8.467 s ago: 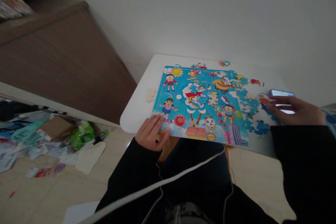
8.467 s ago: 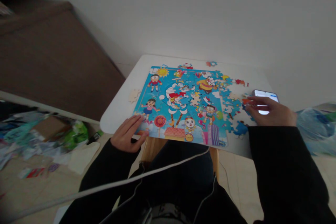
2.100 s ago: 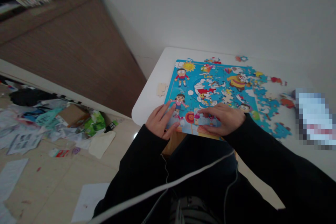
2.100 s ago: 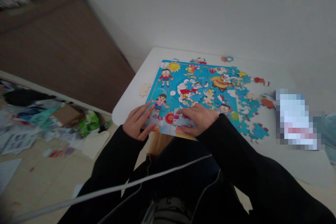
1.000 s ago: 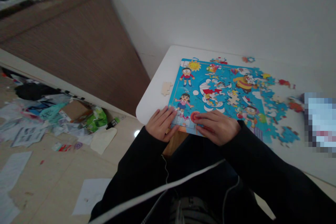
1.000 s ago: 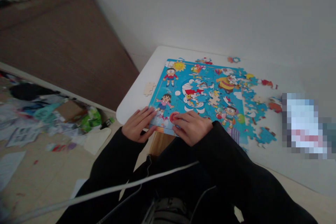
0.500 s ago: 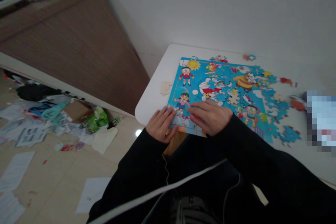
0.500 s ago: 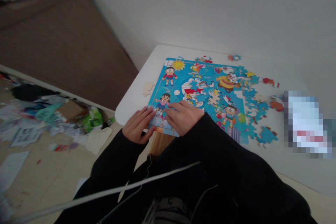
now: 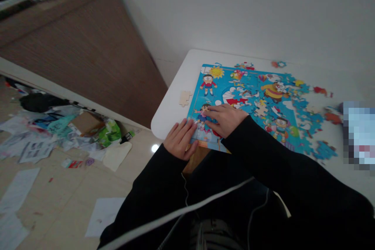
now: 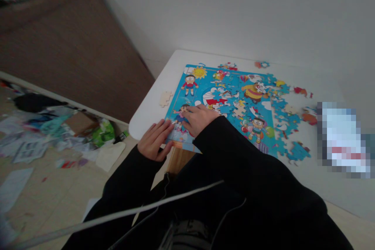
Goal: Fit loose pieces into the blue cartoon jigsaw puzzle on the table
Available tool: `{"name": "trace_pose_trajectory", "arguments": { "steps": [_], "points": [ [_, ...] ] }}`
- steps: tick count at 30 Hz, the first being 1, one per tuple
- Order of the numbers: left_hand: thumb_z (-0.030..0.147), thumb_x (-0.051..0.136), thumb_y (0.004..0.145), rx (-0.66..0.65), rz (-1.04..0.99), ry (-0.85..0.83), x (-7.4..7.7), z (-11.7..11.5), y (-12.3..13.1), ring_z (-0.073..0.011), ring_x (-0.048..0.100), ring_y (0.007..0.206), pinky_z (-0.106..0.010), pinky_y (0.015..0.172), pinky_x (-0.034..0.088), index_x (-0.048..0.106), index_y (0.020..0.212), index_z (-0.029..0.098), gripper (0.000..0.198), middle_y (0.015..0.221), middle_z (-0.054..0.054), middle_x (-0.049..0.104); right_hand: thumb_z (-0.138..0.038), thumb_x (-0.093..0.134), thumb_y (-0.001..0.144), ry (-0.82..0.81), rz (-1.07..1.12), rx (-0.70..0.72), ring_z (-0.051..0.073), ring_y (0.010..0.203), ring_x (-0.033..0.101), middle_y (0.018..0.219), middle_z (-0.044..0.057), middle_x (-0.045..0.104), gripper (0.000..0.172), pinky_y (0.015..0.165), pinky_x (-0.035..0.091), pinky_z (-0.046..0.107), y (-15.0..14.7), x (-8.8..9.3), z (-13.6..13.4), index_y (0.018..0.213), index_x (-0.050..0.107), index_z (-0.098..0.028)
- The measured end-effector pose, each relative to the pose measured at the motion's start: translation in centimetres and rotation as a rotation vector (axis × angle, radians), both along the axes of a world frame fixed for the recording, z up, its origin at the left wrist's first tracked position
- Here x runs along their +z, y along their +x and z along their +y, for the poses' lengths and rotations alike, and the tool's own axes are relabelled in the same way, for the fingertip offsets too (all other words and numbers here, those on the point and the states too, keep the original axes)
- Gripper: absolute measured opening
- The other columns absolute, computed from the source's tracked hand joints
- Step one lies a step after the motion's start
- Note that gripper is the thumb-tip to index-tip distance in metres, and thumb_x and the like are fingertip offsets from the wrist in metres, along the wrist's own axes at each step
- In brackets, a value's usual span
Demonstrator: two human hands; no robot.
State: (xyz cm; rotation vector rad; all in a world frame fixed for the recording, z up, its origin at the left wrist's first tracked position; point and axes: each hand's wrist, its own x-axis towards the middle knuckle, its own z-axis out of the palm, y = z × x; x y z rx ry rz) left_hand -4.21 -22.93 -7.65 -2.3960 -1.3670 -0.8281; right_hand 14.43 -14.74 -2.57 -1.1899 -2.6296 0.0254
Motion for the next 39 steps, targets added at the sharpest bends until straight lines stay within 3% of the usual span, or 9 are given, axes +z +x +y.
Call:
{"name": "trace_pose_trajectory", "arguments": {
  "steps": [7,13,18,27,33,39],
  "points": [
    [0.025,0.05,0.085,-0.023,-0.015,-0.002,0.1,0.0,0.0,-0.0269,0.054,0.114,-0.039,0.094,0.044,0.052,0.12,0.009,0.039,0.117,-0.017,0.06,-0.03,0.052,0.085,0.08,0.082,0.041,0.02,0.09,0.059,0.108,0.005,0.067,0.026,0.076,0.045,0.031,0.2,-1.2,-0.1,0.102,0.068,-0.021],
    [0.026,0.049,0.085,0.002,-0.021,-0.005,0.1,-0.1,0.2,-0.0274,0.054,0.114,-0.04,0.093,0.045,0.052,0.12,0.009,0.039,0.117,-0.017,0.06,-0.028,0.051,0.086,0.062,0.124,0.174,0.017,0.083,0.059,0.094,0.005,0.069,0.023,0.069,0.046,0.028,0.8,-0.8,-1.3,0.094,0.071,-0.02],
    [0.025,0.049,0.084,0.013,-0.043,0.001,0.0,-0.1,0.3,-0.0268,0.055,0.113,-0.04,0.092,0.046,0.053,0.119,0.01,0.038,0.115,-0.016,0.061,-0.024,0.048,0.088,0.063,0.182,0.252,0.015,0.082,0.059,0.093,0.006,0.069,0.024,0.07,0.046,0.027,1.3,-0.9,-1.8,0.09,0.071,-0.02],
    [0.024,0.05,0.083,-0.004,-0.073,0.007,-0.2,-0.1,0.3,-0.0275,0.054,0.113,-0.04,0.092,0.047,0.053,0.117,0.009,0.038,0.114,-0.018,0.061,-0.024,0.045,0.089,0.062,0.158,0.198,0.017,0.082,0.058,0.095,0.007,0.068,0.027,0.07,0.047,0.029,0.9,-0.9,-1.8,0.101,0.069,-0.019],
    [0.024,0.049,0.083,-0.016,-0.064,-0.016,-0.3,-0.1,0.1,-0.0275,0.052,0.116,-0.04,0.093,0.047,0.047,0.126,0.011,0.045,0.119,-0.018,0.059,-0.024,0.045,0.089,0.022,0.092,0.128,0.02,0.094,0.054,0.107,0.01,0.063,0.03,0.08,0.044,0.032,0.0,-0.8,-1.0,0.112,0.064,-0.018],
    [0.024,0.049,0.084,-0.001,-0.084,-0.023,-0.2,-0.2,0.2,-0.0275,0.052,0.116,-0.041,0.093,0.047,0.05,0.122,0.01,0.041,0.118,-0.017,0.06,-0.033,0.044,0.09,0.036,-0.065,0.091,0.022,0.092,0.054,0.107,0.007,0.063,0.028,0.057,0.039,0.029,-0.5,-0.1,-0.3,0.107,0.065,-0.024]
  ]
}}
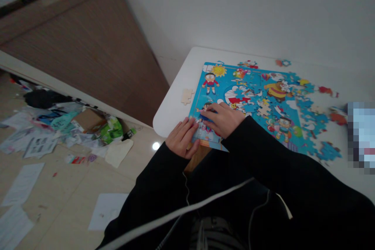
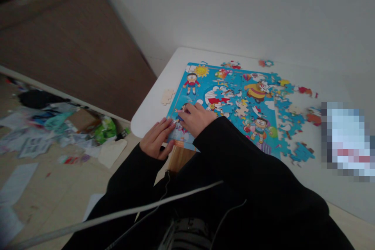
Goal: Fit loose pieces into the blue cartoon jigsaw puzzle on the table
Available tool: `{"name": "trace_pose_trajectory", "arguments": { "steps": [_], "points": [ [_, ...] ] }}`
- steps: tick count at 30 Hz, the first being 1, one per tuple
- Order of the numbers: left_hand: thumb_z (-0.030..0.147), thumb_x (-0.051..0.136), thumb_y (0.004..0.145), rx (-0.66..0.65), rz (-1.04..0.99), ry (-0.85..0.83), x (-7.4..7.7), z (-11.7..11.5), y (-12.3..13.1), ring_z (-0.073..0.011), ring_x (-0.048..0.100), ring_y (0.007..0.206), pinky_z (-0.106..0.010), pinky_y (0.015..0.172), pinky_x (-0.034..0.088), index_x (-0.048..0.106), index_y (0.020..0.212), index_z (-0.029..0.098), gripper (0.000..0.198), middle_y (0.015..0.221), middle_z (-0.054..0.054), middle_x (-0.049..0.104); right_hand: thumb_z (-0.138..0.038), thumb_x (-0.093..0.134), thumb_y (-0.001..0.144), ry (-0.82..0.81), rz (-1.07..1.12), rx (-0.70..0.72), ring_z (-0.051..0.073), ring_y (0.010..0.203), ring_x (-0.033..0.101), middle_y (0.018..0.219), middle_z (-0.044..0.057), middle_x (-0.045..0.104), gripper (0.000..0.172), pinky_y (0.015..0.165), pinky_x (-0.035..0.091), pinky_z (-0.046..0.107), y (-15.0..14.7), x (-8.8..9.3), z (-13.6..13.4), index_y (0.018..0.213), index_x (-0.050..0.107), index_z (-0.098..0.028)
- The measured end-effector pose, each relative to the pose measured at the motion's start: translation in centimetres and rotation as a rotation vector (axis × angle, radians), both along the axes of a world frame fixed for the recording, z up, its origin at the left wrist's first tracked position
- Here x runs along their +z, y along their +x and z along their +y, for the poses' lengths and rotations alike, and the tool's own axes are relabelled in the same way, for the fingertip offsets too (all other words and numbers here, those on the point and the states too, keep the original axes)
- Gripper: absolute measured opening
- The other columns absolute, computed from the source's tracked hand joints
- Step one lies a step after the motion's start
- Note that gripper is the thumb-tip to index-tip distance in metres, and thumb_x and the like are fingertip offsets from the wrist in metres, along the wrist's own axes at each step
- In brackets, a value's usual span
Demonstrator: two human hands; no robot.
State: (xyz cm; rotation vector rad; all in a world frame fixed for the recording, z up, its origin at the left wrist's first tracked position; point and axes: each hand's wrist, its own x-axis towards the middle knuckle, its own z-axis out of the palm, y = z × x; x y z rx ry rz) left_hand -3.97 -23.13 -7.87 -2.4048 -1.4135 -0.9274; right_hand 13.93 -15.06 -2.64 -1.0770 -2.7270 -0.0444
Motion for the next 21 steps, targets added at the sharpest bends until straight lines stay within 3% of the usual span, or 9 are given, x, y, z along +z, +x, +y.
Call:
{"name": "trace_pose_trajectory", "arguments": {
  "steps": [4,9,21],
  "points": [
    [0.024,0.05,0.084,-0.01,0.0,0.016,0.2,0.0,0.1,-0.0274,0.053,0.114,-0.04,0.092,0.048,0.054,0.117,0.009,0.037,0.116,-0.018,0.061,-0.027,0.036,0.093,0.069,-0.048,-0.001,0.021,0.084,0.056,0.105,0.007,0.064,0.032,0.049,0.032,0.028,-0.2,-0.3,-0.4,0.104,0.065,-0.023],
    [0.024,0.05,0.083,0.0,-0.002,0.026,0.2,0.0,0.2,-0.027,0.054,0.114,-0.04,0.092,0.048,0.054,0.116,0.009,0.037,0.115,-0.017,0.061,-0.021,0.032,0.093,0.137,0.003,0.034,0.019,0.079,0.056,0.099,0.009,0.066,0.036,0.048,0.033,0.029,-0.2,-1.7,-0.6,0.106,0.066,-0.019],
    [0.023,0.05,0.083,-0.011,-0.016,0.042,0.2,0.1,0.2,-0.0291,0.056,0.111,-0.041,0.09,0.049,0.056,0.112,0.006,0.035,0.112,-0.018,0.062,-0.032,0.032,0.094,0.043,0.0,0.04,0.017,0.085,0.054,0.103,0.005,0.065,0.037,0.066,0.038,0.028,0.4,-1.1,0.1,0.102,0.066,-0.022]
  ]
}}
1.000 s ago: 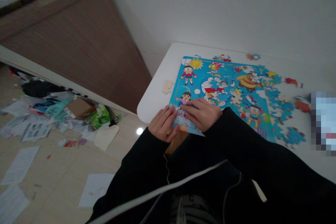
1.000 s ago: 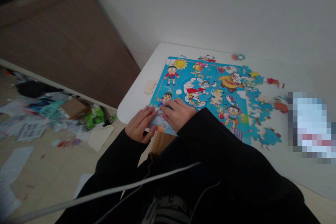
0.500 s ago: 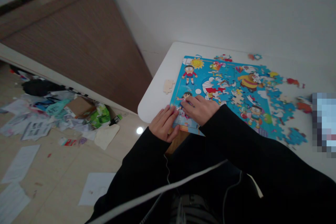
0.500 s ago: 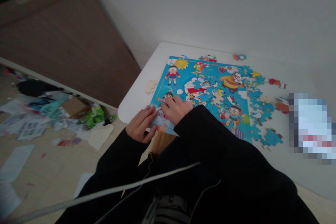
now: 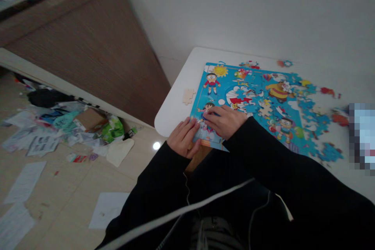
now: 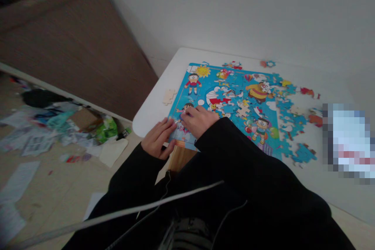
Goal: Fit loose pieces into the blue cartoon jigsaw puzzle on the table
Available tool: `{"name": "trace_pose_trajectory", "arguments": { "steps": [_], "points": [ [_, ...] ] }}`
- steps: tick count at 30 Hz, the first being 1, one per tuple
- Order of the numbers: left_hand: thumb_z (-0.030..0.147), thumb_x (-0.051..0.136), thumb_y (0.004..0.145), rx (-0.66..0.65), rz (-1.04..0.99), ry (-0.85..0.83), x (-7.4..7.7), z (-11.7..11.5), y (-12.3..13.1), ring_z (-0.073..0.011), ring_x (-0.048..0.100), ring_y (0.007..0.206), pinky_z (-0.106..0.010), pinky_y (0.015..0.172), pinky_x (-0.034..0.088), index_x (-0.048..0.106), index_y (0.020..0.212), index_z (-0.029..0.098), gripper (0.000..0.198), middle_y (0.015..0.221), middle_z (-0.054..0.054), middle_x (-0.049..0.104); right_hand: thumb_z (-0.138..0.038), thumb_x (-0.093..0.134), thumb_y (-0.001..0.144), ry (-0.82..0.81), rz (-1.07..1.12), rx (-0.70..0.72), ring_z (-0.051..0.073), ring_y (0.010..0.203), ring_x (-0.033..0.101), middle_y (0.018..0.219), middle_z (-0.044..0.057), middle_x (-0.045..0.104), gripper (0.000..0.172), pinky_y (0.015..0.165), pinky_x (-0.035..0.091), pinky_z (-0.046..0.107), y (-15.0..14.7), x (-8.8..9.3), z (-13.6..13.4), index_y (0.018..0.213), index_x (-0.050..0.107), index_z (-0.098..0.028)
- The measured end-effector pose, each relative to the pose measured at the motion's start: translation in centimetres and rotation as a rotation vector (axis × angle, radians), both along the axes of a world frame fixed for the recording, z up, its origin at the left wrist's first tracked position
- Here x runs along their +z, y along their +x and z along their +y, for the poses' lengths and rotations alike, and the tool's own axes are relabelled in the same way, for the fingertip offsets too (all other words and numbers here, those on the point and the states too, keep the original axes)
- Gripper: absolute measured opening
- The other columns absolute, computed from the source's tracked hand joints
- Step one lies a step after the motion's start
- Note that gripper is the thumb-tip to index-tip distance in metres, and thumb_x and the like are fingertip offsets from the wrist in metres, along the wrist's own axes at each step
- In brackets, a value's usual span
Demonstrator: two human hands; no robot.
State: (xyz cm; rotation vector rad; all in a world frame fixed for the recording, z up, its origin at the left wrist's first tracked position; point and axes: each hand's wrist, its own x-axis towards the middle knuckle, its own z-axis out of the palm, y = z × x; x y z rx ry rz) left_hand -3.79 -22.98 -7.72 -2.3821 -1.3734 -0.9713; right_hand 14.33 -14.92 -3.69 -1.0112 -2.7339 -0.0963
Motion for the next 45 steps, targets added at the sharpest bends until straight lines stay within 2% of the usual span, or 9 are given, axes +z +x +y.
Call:
{"name": "trace_pose_trajectory", "arguments": {
  "steps": [7,15,20,24,30,39,45],
  "points": [
    [0.024,0.051,0.083,-0.005,-0.019,-0.001,-0.1,0.0,0.0,-0.028,0.054,0.113,-0.041,0.092,0.048,0.055,0.114,0.007,0.036,0.113,-0.018,0.062,-0.031,0.033,0.094,0.011,-0.009,0.031,0.017,0.084,0.057,0.103,0.006,0.065,0.035,0.067,0.041,0.028,0.1,0.2,0.0,0.102,0.066,-0.022],
    [0.027,0.051,0.083,0.007,-0.018,-0.054,0.0,-0.1,0.0,-0.0275,0.053,0.115,-0.04,0.093,0.047,0.055,0.115,0.007,0.037,0.115,-0.017,0.061,-0.029,0.042,0.091,0.09,0.206,0.008,0.016,0.086,0.062,0.103,0.003,0.069,0.031,0.069,0.047,0.025,2.8,0.6,-0.8,0.107,0.067,-0.022],
    [0.027,0.051,0.083,0.001,-0.022,-0.067,0.2,-0.1,-0.1,-0.0271,0.053,0.115,-0.041,0.094,0.047,0.054,0.116,0.008,0.038,0.115,-0.016,0.061,-0.028,0.046,0.089,0.135,0.214,0.011,0.016,0.083,0.063,0.095,0.004,0.071,0.027,0.069,0.049,0.026,5.0,0.0,-1.8,0.095,0.071,-0.02],
    [0.027,0.052,0.084,-0.024,-0.033,-0.077,0.4,0.0,-0.1,-0.0269,0.052,0.115,-0.041,0.096,0.046,0.053,0.117,0.008,0.039,0.116,-0.017,0.059,-0.028,0.044,0.09,0.145,0.214,0.038,0.017,0.086,0.064,0.099,0.004,0.07,0.029,0.074,0.051,0.028,5.7,-0.8,-2.4,0.097,0.07,-0.019],
    [0.035,0.05,0.085,-0.023,0.039,-0.075,0.5,0.2,0.2,-0.0295,0.048,0.115,-0.043,0.094,0.046,0.052,0.122,0.012,0.043,0.118,-0.016,0.052,-0.023,0.045,0.089,0.217,0.227,0.096,0.019,0.088,0.064,0.1,0.008,0.07,0.028,0.078,0.052,0.029,5.4,-0.6,-2.4,0.1,0.069,-0.014],
    [0.043,0.055,0.083,-0.012,0.131,-0.094,-0.1,-0.1,-0.1,-0.0325,0.043,0.119,-0.047,0.095,0.043,0.049,0.128,0.019,0.051,0.123,-0.016,0.046,-0.022,0.047,0.088,0.196,0.253,0.149,0.019,0.089,0.062,0.1,0.008,0.07,0.027,0.077,0.052,0.03,4.7,-0.8,-2.4,0.1,0.068,-0.011],
    [0.049,0.047,0.086,0.028,0.062,-0.074,0.0,-0.2,0.5,-0.032,0.046,0.117,-0.048,0.094,0.043,0.055,0.121,0.02,0.046,0.121,-0.015,0.049,-0.022,0.046,0.089,0.231,0.266,0.181,0.018,0.085,0.061,0.096,0.008,0.07,0.027,0.075,0.051,0.028,4.0,-0.4,-2.1,0.098,0.069,-0.009]
  ]
}}
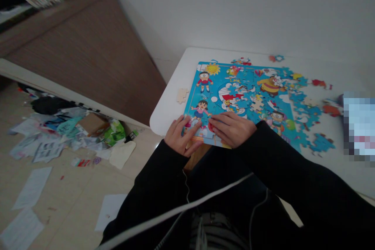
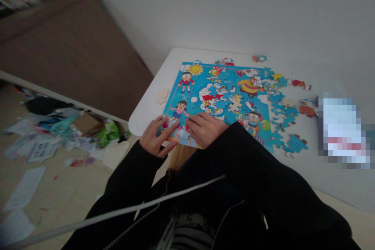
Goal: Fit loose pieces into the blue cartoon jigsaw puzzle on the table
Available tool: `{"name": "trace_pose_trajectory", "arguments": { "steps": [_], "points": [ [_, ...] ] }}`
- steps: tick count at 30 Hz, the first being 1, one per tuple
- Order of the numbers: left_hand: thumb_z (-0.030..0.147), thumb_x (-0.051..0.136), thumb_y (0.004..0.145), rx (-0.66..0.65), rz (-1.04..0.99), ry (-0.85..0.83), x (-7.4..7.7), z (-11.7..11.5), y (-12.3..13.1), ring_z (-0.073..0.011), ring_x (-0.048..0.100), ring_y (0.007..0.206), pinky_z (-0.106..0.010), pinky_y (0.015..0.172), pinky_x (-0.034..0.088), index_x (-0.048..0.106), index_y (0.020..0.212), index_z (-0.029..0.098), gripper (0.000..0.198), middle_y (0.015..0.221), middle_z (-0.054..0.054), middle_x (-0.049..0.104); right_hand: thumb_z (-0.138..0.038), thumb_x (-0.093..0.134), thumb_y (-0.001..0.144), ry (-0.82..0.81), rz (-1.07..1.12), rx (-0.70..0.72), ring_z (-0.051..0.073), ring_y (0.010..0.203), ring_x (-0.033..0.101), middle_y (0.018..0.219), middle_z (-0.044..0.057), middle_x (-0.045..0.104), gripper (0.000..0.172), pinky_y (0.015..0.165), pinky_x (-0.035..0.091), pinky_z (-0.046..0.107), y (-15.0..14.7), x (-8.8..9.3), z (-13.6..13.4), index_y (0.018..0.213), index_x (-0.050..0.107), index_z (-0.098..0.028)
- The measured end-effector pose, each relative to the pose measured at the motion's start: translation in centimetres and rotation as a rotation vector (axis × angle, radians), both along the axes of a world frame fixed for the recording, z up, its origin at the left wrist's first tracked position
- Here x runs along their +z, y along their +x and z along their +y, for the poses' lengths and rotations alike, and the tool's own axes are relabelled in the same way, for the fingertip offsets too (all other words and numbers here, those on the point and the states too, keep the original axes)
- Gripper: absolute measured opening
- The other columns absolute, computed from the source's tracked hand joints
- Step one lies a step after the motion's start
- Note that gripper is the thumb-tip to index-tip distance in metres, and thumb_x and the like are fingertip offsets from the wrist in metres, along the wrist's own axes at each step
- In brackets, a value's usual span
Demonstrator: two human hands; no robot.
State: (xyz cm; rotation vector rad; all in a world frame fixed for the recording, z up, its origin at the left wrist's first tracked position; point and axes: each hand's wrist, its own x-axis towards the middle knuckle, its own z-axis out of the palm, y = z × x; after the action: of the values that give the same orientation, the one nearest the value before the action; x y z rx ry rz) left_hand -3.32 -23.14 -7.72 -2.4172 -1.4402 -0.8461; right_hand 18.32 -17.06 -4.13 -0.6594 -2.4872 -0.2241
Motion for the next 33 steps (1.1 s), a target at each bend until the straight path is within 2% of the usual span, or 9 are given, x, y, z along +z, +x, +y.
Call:
{"name": "trace_pose_trajectory", "arguments": {
  "steps": [6,9,12,15,19,23,27,33],
  "points": [
    [0.05,0.047,0.086,0.003,-0.026,-0.028,-0.2,0.0,0.0,-0.032,0.046,0.117,-0.048,0.094,0.042,0.056,0.121,0.022,0.046,0.122,-0.014,0.049,-0.023,0.042,0.091,-0.168,-0.097,-0.044,0.018,0.089,0.06,0.102,0.008,0.069,0.031,0.077,0.049,0.03,0.0,0.2,-0.1,0.104,0.068,-0.014],
    [0.049,0.049,0.085,0.01,-0.029,-0.057,-0.2,-0.1,-0.1,-0.0328,0.045,0.118,-0.049,0.094,0.041,0.055,0.123,0.023,0.047,0.124,-0.014,0.047,-0.025,0.044,0.09,-0.244,-0.089,-0.123,0.018,0.092,0.059,0.106,0.006,0.067,0.029,0.073,0.049,0.029,0.5,0.1,0.2,0.108,0.067,-0.02],
    [0.046,0.051,0.084,0.016,-0.021,-0.021,0.3,0.1,0.3,-0.0349,0.044,0.119,-0.05,0.094,0.041,0.059,0.117,0.02,0.044,0.123,-0.015,0.05,-0.027,0.046,0.089,-0.273,-0.086,-0.217,0.018,0.091,0.059,0.106,0.005,0.067,0.028,0.071,0.048,0.028,0.9,0.2,0.9,0.108,0.066,-0.024],
    [0.041,0.05,0.084,0.033,-0.005,0.041,1.1,0.3,1.0,-0.0331,0.048,0.116,-0.049,0.094,0.041,0.062,0.111,0.016,0.038,0.119,-0.015,0.055,-0.024,0.048,0.087,-0.304,-0.107,-0.264,0.019,0.09,0.059,0.103,0.006,0.067,0.026,0.076,0.047,0.03,0.9,0.5,1.8,0.103,0.068,-0.022],
    [0.034,0.051,0.085,-0.015,-0.018,0.054,1.4,0.9,1.7,-0.0301,0.052,0.112,-0.045,0.093,0.042,0.058,0.116,0.013,0.038,0.117,-0.017,0.057,-0.024,0.046,0.087,-0.296,-0.171,-0.249,0.021,0.094,0.059,0.107,0.007,0.067,0.027,0.08,0.046,0.033,0.0,0.5,2.8,0.104,0.067,-0.021],
    [0.037,0.049,0.087,-0.089,-0.054,0.017,0.6,1.4,1.6,-0.0328,0.045,0.12,-0.045,0.095,0.041,0.056,0.119,0.013,0.041,0.126,-0.02,0.051,-0.027,0.045,0.088,-0.29,-0.198,-0.238,0.022,0.096,0.059,0.111,0.008,0.066,0.029,0.08,0.046,0.035,-0.7,0.0,3.4,0.108,0.066,-0.021],
    [0.04,0.045,0.088,-0.093,0.007,-0.011,0.0,1.6,1.2,-0.0306,0.043,0.124,-0.044,0.097,0.039,0.054,0.122,0.017,0.042,0.13,-0.018,0.049,-0.027,0.043,0.09,-0.28,-0.187,-0.222,0.02,0.098,0.059,0.113,0.008,0.065,0.031,0.082,0.047,0.033,-0.7,-0.5,3.5,0.11,0.065,-0.022],
    [0.041,0.042,0.089,-0.097,0.062,-0.008,-0.2,1.5,1.0,-0.0286,0.044,0.124,-0.043,0.099,0.036,0.052,0.125,0.016,0.044,0.13,-0.017,0.05,-0.024,0.043,0.089,-0.274,-0.211,-0.211,0.021,0.101,0.058,0.113,0.005,0.065,0.031,0.084,0.048,0.034,-0.3,-0.2,3.6,0.112,0.065,-0.022]
  ]
}}
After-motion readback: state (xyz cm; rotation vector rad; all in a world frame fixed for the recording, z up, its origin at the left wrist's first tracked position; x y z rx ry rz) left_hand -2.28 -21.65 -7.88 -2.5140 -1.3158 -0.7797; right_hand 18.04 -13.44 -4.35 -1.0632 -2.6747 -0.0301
